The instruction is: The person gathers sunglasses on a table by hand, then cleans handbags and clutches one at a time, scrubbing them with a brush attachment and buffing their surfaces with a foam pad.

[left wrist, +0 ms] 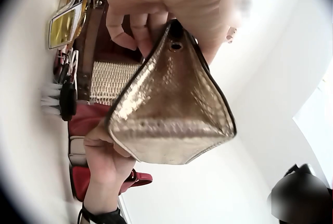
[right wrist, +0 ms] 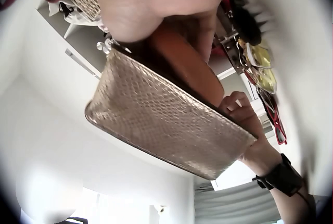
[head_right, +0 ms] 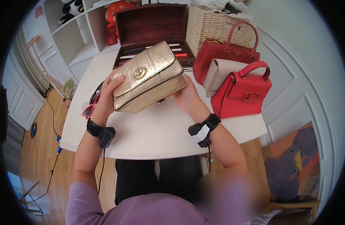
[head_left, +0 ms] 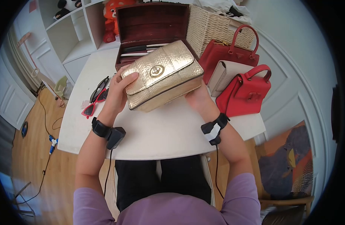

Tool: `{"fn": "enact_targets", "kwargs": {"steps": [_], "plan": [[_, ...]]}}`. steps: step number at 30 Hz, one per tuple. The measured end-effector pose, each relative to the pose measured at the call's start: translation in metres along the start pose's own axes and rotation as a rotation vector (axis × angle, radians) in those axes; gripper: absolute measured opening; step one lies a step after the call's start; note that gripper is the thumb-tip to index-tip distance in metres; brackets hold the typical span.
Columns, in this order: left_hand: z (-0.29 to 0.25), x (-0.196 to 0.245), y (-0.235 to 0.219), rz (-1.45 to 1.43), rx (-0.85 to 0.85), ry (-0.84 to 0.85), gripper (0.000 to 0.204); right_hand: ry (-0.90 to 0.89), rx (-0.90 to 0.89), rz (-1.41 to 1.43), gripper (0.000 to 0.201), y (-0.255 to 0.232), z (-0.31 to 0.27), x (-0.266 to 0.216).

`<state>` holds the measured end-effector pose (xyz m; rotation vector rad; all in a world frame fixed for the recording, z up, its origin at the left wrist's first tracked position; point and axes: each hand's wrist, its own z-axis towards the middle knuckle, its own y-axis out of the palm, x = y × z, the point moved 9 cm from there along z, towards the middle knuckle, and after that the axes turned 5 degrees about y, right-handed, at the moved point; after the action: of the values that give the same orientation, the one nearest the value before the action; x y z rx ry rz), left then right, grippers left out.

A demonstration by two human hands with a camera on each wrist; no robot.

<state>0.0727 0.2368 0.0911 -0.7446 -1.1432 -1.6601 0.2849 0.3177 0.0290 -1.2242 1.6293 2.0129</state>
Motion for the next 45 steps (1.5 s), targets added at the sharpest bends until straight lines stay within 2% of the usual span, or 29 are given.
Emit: {"fn": "enact_targets", "kwargs": {"steps": [1,2,4,5,7,8,9,11,12,13,14,15,17,21,23,24,26,29,30,32,35,36,38,45], "plan": [[0.001,-0.001,-0.005,-0.023,0.054,0.007,0.046,-0.006,-0.079,-0.007,0.041,0.004,0.002,-0.006],[0.001,-0.001,-0.009,-0.024,0.057,0.006,0.046,-0.003,-0.078,-0.007,0.041,0.015,-0.002,-0.014],[0.002,-0.010,-0.020,-0.107,0.121,-0.090,0.042,-0.132,0.011,0.096,0.045,0.027,-0.010,-0.044],[0.002,-0.010,-0.020,-0.110,0.124,-0.089,0.042,-0.130,0.010,0.093,0.045,0.028,-0.009,-0.048],[0.002,-0.002,-0.025,-0.076,0.185,-0.009,0.043,-0.482,0.000,0.071,0.045,0.027,-0.020,-0.085],[0.001,0.001,-0.023,-0.029,0.183,0.019,0.042,-0.557,0.023,0.004,0.040,0.028,-0.024,-0.093],[0.000,-0.002,-0.021,-0.031,0.187,0.023,0.042,-0.555,0.018,0.001,0.040,0.030,-0.027,-0.089],[-0.001,0.004,-0.015,0.079,0.181,0.187,0.043,-0.584,0.322,-0.607,0.035,0.039,-0.046,-0.082],[-0.004,0.001,-0.013,0.055,0.190,0.183,0.042,-0.586,0.320,-0.608,0.035,0.041,-0.048,-0.080],[-0.005,0.003,-0.011,0.055,0.190,0.186,0.042,-1.005,0.144,-1.091,0.038,0.084,-0.070,-0.087],[-0.007,0.002,-0.010,0.005,0.194,0.153,0.041,-1.414,-0.072,-1.567,0.042,0.121,-0.093,-0.063],[-0.007,0.000,-0.010,-0.044,0.199,0.120,0.040,-1.416,-0.073,-1.566,0.042,0.122,-0.094,-0.060],[-0.005,-0.001,-0.015,-0.030,0.220,0.166,0.039,-1.361,-0.426,-1.571,0.050,0.135,-0.096,-0.034],[-0.006,0.002,-0.021,-0.012,0.243,0.210,0.039,-1.343,-0.538,-1.571,0.050,0.143,-0.101,-0.019],[-0.005,0.006,-0.021,0.002,0.265,0.219,0.039,-1.457,-0.365,-1.705,0.050,0.136,-0.096,-0.031],[-0.005,0.008,-0.021,0.014,0.283,0.227,0.039,-1.455,-0.362,-1.705,0.050,0.132,-0.093,-0.036],[-0.007,0.013,-0.021,0.043,0.286,0.244,0.040,-1.449,-0.030,-1.696,0.047,0.119,-0.084,-0.063],[-0.008,0.017,-0.021,0.068,0.298,0.273,0.041,-1.447,0.034,-1.543,0.049,0.111,-0.085,-0.079],[-0.008,0.018,-0.021,0.047,0.302,0.271,0.041,-1.450,0.033,-1.543,0.049,0.113,-0.088,-0.077],[-0.008,0.020,-0.021,0.025,0.309,0.278,0.041,-1.447,-0.320,-1.530,0.052,0.132,-0.100,-0.051],[-0.010,0.023,-0.021,0.096,0.301,0.289,0.040,-1.384,-0.406,-1.489,0.056,0.133,-0.098,-0.044],[-0.011,0.023,-0.020,0.102,0.305,0.302,0.040,-1.384,-0.407,-1.489,0.056,0.132,-0.097,-0.045],[-0.012,0.024,-0.018,0.105,0.308,0.313,0.039,-1.464,-0.235,-1.547,0.057,0.124,-0.095,-0.059],[-0.009,0.018,-0.026,0.022,0.327,0.266,0.041,-1.488,-0.052,-1.577,0.052,0.121,-0.096,-0.071]]}}
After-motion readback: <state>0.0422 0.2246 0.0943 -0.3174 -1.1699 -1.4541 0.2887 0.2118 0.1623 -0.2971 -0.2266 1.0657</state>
